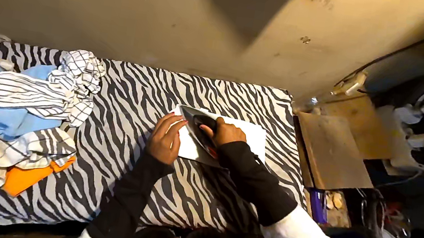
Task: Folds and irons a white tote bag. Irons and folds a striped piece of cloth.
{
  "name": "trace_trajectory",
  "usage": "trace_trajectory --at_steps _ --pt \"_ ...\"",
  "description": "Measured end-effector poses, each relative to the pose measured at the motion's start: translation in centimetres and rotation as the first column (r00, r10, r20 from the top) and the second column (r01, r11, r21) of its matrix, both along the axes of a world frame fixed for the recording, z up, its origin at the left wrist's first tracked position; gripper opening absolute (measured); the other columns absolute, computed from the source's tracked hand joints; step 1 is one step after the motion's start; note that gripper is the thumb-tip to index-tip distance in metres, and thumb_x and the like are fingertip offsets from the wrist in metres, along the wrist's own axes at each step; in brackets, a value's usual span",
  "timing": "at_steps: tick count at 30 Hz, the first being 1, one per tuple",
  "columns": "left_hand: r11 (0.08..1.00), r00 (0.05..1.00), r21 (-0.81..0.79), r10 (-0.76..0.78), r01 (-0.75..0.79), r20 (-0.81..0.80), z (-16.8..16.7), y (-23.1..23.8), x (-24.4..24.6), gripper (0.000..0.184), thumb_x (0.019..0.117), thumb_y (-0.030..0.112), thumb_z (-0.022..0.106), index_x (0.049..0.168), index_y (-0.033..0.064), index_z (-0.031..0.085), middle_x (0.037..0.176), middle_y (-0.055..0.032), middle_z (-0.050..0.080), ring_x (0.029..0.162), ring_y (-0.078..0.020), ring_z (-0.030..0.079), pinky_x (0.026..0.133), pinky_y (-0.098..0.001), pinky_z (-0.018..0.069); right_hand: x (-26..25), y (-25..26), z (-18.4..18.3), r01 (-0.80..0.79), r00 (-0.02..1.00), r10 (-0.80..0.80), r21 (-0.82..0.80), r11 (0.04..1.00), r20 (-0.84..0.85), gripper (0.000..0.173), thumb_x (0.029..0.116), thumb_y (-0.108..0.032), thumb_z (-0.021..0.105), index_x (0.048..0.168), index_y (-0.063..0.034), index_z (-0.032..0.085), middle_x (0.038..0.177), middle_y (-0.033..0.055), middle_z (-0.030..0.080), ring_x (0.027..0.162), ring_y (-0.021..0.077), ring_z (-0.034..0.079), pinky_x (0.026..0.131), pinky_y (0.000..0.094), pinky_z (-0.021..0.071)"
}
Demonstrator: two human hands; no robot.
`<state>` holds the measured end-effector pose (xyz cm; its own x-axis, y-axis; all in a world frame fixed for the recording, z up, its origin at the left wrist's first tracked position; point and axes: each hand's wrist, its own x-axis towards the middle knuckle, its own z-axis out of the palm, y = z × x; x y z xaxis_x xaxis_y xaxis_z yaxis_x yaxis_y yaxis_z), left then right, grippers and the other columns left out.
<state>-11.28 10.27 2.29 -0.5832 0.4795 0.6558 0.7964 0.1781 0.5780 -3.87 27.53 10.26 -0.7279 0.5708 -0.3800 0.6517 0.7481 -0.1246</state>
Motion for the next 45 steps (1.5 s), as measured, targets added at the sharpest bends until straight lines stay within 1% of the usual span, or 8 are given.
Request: trace_trajectory --at_steps 3,7,12,17,24,34,40,45 --pt "0.967 0.995 -0.237 -0.075 0.089 0.069 -0.9 3.2 -1.2 0.036 0.0944 0.001 0.053 0.127 -0.0049 0.067 0.138 -0.0217 0.063 0.137 -0.0407 0.053 0.114 -0.0535 0.0423 0.6 1.5 0.3 0.130 0.991 -0.129 -0.007 0.992 0.042 0.072 0.1007 -0.066 0.049 0.134 -0.0028 0.059 0.115 0.0276 0.071 0.112 0.0472 0.068 0.091 0.0641 0.0523" --pt "0.740 0.995 -0.667 -0.024 0.082 0.095 -5.1 4.2 -2.8 0.061 0.1061 0.034 0.046 0.158 0.0033 0.036 0.168 -0.0131 0.029 0.157 -0.0332 0.022 0.121 -0.0699 0.0122 3.5 3.8 0.6 0.254 0.966 -0.252 -0.031 0.967 0.067 0.073 0.1004 -0.067 0.049 0.133 -0.0026 0.059 0.116 0.0281 0.070 0.113 0.0474 0.067 0.092 0.0647 0.0516" --pt "0.737 0.999 -0.675 -0.039 0.043 0.022 -6.2 3.4 -3.1 0.065 0.1057 0.040 0.041 0.159 0.0030 0.035 0.169 -0.0128 0.026 0.157 -0.0339 0.020 0.119 -0.0732 0.0091 10.3 8.4 -0.6 0.477 0.878 -0.478 0.054 0.877 0.017 0.075 0.0996 -0.066 0.052 0.135 -0.0002 0.060 0.117 0.0331 0.069 0.113 0.0533 0.065 0.092 0.0695 0.0499" --pt "0.710 0.999 -0.704 -0.050 0.035 -0.002 -6.1 3.4 -3.3 0.068 0.1057 0.042 0.036 0.160 0.0021 0.030 0.170 -0.0138 0.022 0.158 -0.0335 0.016 0.119 -0.0726 0.0065 9.3 11.2 -0.2 0.569 0.822 -0.568 0.014 0.822 -0.052 0.076 0.1010 -0.063 0.053 0.136 0.0052 0.058 0.124 0.0345 0.065 0.120 0.0525 0.063 0.097 0.0689 0.0477" --pt "0.711 0.989 -0.687 -0.083 0.147 0.125 -5.7 2.9 -4.3 0.068 0.1032 0.035 0.050 0.159 0.0003 0.031 0.170 -0.0152 0.021 0.159 -0.0346 0.011 0.119 -0.0725 0.0032 9.6 12.5 -0.7 0.558 0.824 -0.556 -0.012 0.829 -0.112 0.076 0.1016 -0.062 0.052 0.135 0.0059 0.057 0.126 0.0345 0.064 0.121 0.0519 0.062 0.096 0.0676 0.0485" --pt "0.829 0.955 -0.502 -0.118 0.246 0.273 -5.5 0.2 -5.9 0.061 0.0997 0.023 0.054 0.153 -0.0036 0.041 0.164 -0.0202 0.033 0.154 -0.0385 0.028 0.122 -0.0664 0.0108 20.7 8.9 3.1 0.575 0.818 -0.570 -0.064 0.816 0.081 0.081 0.1041 -0.060 0.049 0.146 0.0096 0.047 0.138 0.0371 0.056 0.133 0.0513 0.053 0.110 0.0654 0.0393" --pt "0.833 0.970 -0.530 -0.035 0.161 0.239 -5.5 0.9 -5.6 0.063 0.0965 0.022 0.058 0.154 0.0002 0.043 0.164 -0.0195 0.033 0.152 -0.0403 0.031 0.120 -0.0676 0.0139 15.2 7.9 3.5 0.540 0.840 -0.541 -0.133 0.831 0.031 0.076 0.1062 -0.055 0.048 0.146 0.0093 0.047 0.141 0.0353 0.056 0.135 0.0493 0.053 0.111 0.0632 0.0391" --pt "0.936 0.834 -0.343 0.125 0.080 0.537 -3.4 1.3 -5.6 0.070 0.0972 0.007 0.060 0.158 -0.0053 0.027 0.147 -0.0242 0.053 0.125 -0.0331 0.060 0.104 -0.0460 0.0484 7.7 10.4 -0.5 0.544 0.822 -0.559 -0.143 0.827 -0.107 0.072 0.1051 -0.054 0.051 0.144 0.0057 0.049 0.134 0.0299 0.062 0.127 0.0456 0.061 0.104 0.0616 0.0476"
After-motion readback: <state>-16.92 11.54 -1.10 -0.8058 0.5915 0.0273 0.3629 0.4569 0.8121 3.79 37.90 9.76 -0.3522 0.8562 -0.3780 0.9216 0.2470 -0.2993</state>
